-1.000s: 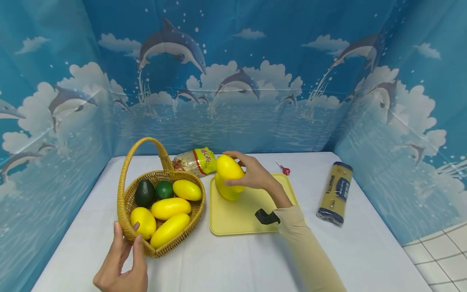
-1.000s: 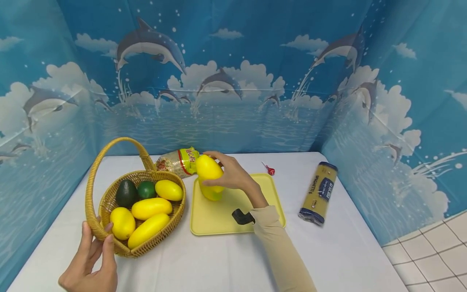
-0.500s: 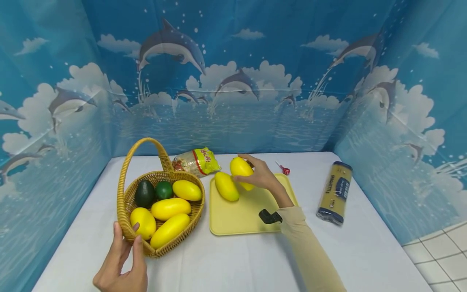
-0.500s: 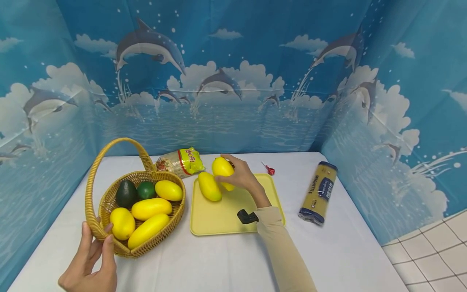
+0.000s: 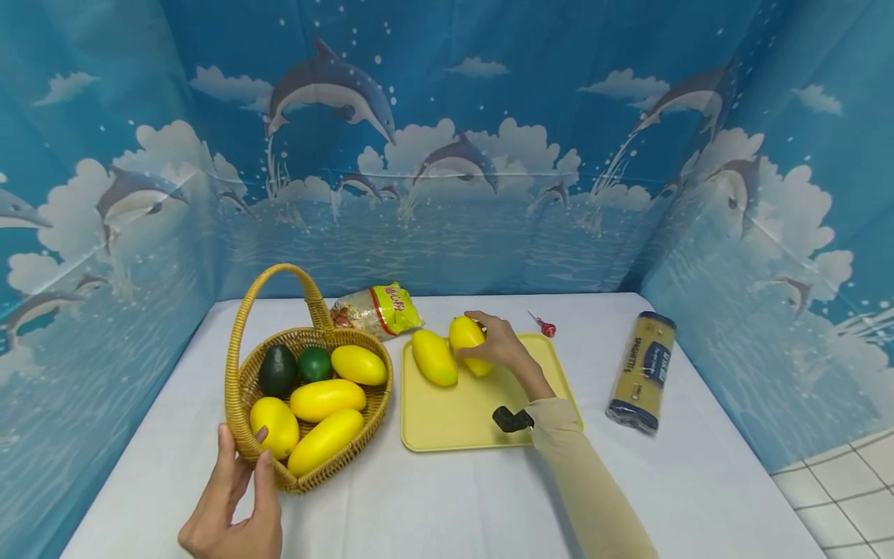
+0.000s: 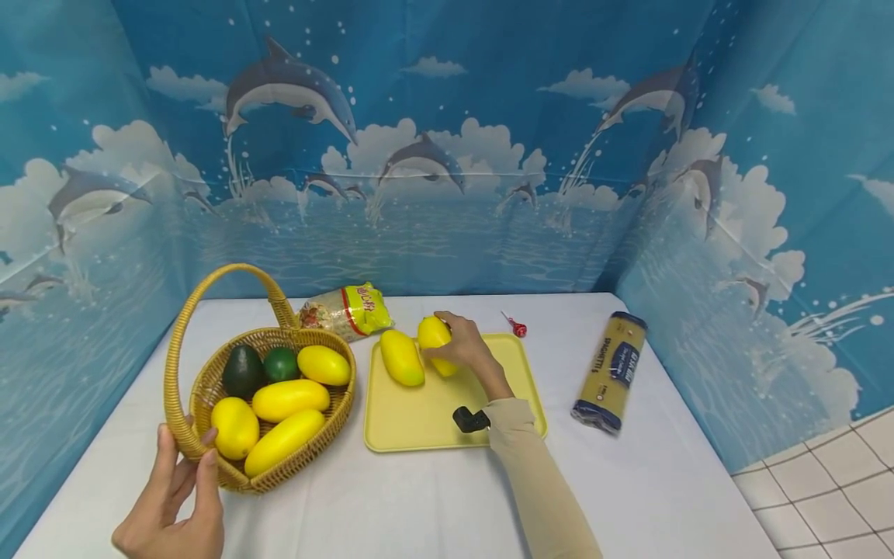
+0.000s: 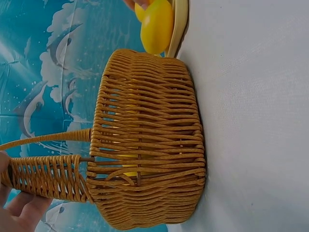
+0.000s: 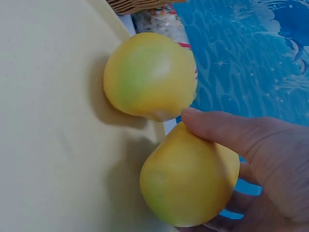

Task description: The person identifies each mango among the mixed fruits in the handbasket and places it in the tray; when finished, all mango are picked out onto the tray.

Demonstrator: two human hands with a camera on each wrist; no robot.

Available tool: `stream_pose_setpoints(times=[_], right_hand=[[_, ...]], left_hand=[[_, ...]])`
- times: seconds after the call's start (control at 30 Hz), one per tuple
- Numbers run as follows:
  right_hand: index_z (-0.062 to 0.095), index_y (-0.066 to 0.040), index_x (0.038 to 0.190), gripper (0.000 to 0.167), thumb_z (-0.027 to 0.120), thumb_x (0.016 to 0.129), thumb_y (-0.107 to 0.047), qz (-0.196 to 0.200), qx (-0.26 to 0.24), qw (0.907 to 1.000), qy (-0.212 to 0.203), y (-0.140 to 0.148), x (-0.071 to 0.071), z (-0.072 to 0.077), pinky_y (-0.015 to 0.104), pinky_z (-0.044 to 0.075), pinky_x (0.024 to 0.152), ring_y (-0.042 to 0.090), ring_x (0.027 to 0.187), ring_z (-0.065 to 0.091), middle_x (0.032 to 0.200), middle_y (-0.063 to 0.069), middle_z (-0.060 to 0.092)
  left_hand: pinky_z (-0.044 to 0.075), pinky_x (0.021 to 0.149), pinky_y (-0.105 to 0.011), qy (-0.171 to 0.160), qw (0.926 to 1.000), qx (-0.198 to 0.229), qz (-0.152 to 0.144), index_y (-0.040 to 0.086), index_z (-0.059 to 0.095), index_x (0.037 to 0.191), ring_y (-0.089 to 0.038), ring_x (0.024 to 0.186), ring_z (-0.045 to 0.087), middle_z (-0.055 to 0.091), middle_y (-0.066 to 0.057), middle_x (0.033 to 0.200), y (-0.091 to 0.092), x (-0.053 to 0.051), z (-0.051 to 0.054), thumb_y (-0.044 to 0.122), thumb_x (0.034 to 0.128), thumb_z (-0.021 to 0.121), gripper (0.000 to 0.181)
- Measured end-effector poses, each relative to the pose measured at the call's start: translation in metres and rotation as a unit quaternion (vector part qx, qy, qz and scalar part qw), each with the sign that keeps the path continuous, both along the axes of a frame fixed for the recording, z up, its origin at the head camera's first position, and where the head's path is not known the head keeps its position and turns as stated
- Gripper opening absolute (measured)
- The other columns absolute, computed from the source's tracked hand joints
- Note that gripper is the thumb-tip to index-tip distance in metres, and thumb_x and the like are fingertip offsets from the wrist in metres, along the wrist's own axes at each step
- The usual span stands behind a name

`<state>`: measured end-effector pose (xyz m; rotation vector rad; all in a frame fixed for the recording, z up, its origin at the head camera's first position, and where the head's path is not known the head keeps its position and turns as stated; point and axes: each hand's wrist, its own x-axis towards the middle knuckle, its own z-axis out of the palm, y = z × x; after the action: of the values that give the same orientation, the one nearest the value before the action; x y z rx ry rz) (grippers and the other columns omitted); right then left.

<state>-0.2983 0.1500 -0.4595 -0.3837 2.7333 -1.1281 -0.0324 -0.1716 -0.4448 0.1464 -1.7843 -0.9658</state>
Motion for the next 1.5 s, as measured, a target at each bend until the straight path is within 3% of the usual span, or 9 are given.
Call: stream_pose_setpoints(times=[0.23,0.7,1.13,1.5], right_hand=[[0.047,-0.002,0.161,0.084,0.088,0.092,-0.028,-0.011,0.016,0.9998,-0.003,-0.004,0.0,-0.004,0.053,0.057,0.11,0.039,0.125,0.06,0.145,0.024,0.061],[0.046,-0.001,0.16,0.082,0.084,0.096,-0.034,-0.008,0.026,0.9996,0.002,-0.007,0.002,-0.006,0.054,0.058,0.106,0.041,0.126,0.058,0.142,0.025,0.059],[0.041,-0.001,0.164,0.08,0.076,0.102,-0.037,0.012,0.032,0.9994,-0.006,-0.001,0.003,0.006,0.059,0.053,0.114,0.045,0.139,0.055,0.153,0.031,0.052],[0.038,-0.003,0.166,0.08,0.075,0.103,-0.036,0.008,0.032,0.9992,0.024,0.002,0.007,0.02,0.065,0.045,0.12,0.049,0.146,0.047,0.165,0.029,0.042]], left_hand=[[0.055,0.093,-0.01,0.011,0.9999,0.0,-0.01,0.001,0.058,0.149,0.009,0.115,0.068,0.069,-0.03,0.131,-0.001,-0.001,0.0,-0.037,0.0712,0.076,0.088],[0.054,0.092,-0.008,-0.014,0.9999,0.0,0.007,0.008,0.057,0.152,0.008,0.115,0.068,0.07,-0.022,0.134,-0.004,-0.001,-0.008,-0.033,0.0724,0.079,0.092],[0.054,0.092,-0.008,-0.02,0.9998,-0.006,0.002,0.008,0.056,0.153,0.009,0.115,0.068,0.071,-0.021,0.134,-0.004,-0.001,-0.007,-0.034,0.0725,0.079,0.094],[0.054,0.092,-0.008,-0.022,0.9997,-0.005,0.001,0.009,0.056,0.154,0.009,0.115,0.068,0.071,-0.021,0.133,-0.003,0.0,-0.005,-0.033,0.0734,0.079,0.093]])
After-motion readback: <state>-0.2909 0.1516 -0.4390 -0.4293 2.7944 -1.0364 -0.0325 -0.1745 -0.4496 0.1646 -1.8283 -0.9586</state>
